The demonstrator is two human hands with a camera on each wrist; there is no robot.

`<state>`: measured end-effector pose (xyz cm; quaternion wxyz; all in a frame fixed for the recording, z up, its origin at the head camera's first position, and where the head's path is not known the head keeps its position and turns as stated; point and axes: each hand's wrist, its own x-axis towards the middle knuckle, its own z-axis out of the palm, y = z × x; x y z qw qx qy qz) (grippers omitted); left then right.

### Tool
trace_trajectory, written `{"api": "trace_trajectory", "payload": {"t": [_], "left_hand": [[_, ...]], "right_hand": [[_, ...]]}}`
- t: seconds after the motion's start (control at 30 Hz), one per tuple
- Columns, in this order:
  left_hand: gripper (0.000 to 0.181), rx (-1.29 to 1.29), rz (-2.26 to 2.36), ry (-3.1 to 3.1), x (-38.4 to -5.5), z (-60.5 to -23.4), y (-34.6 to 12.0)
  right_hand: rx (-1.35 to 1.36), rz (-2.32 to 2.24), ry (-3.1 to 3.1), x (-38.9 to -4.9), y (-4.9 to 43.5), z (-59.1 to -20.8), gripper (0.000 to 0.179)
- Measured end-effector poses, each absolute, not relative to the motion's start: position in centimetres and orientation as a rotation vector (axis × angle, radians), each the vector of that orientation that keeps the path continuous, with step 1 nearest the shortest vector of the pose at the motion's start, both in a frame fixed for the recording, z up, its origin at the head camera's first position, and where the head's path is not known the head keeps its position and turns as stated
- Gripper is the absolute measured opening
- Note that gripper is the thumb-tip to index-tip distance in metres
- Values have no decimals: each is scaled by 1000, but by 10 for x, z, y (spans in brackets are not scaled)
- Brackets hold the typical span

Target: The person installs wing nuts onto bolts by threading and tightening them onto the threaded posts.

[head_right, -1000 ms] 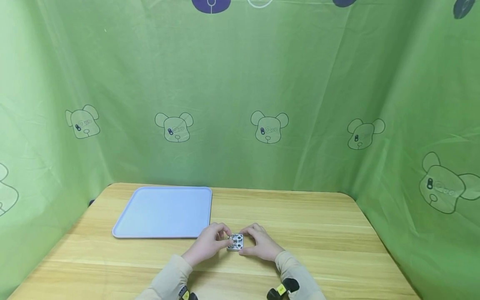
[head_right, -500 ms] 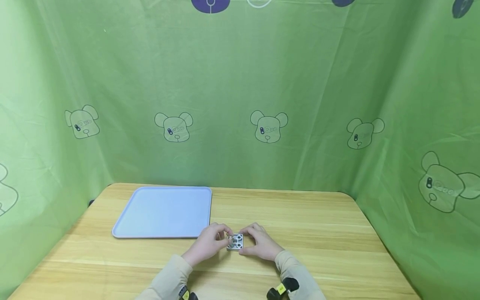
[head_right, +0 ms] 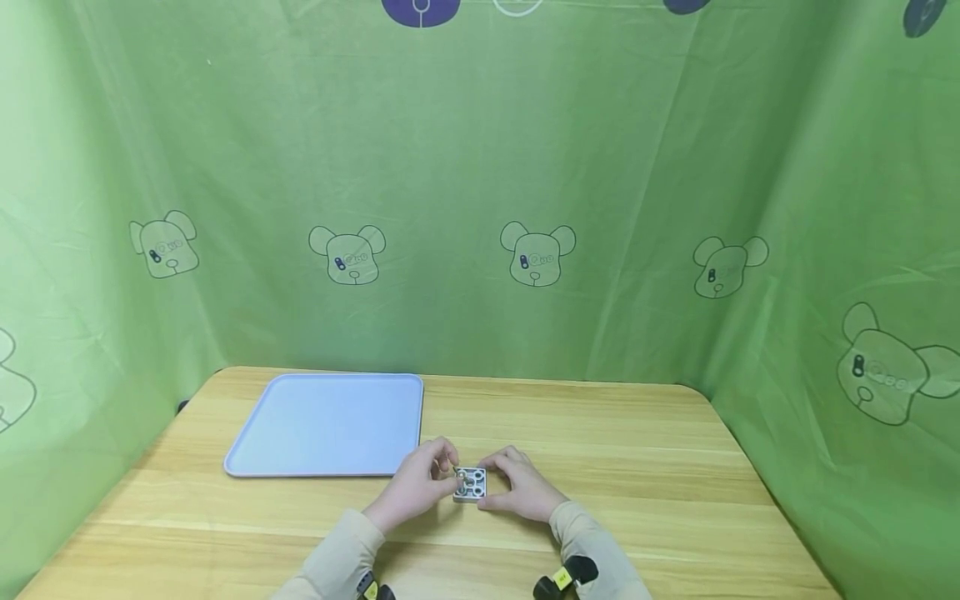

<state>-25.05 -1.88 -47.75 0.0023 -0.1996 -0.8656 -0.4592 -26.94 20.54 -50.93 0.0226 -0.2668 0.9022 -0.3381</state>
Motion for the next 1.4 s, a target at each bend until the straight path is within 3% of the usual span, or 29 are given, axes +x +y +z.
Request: {"api": "trace_trajectory", "payload": {"t": [0.73,1.4], "left_hand": [[33,-548,-1373,-2822,-249,-478,-19],[14,-599,-1307,-2805,-250,-479,-19]], "right_hand": [[-821,-1056,2776,-269,205,-509,54],[-813,-1039,2796,-272,206,-512,56]]}}
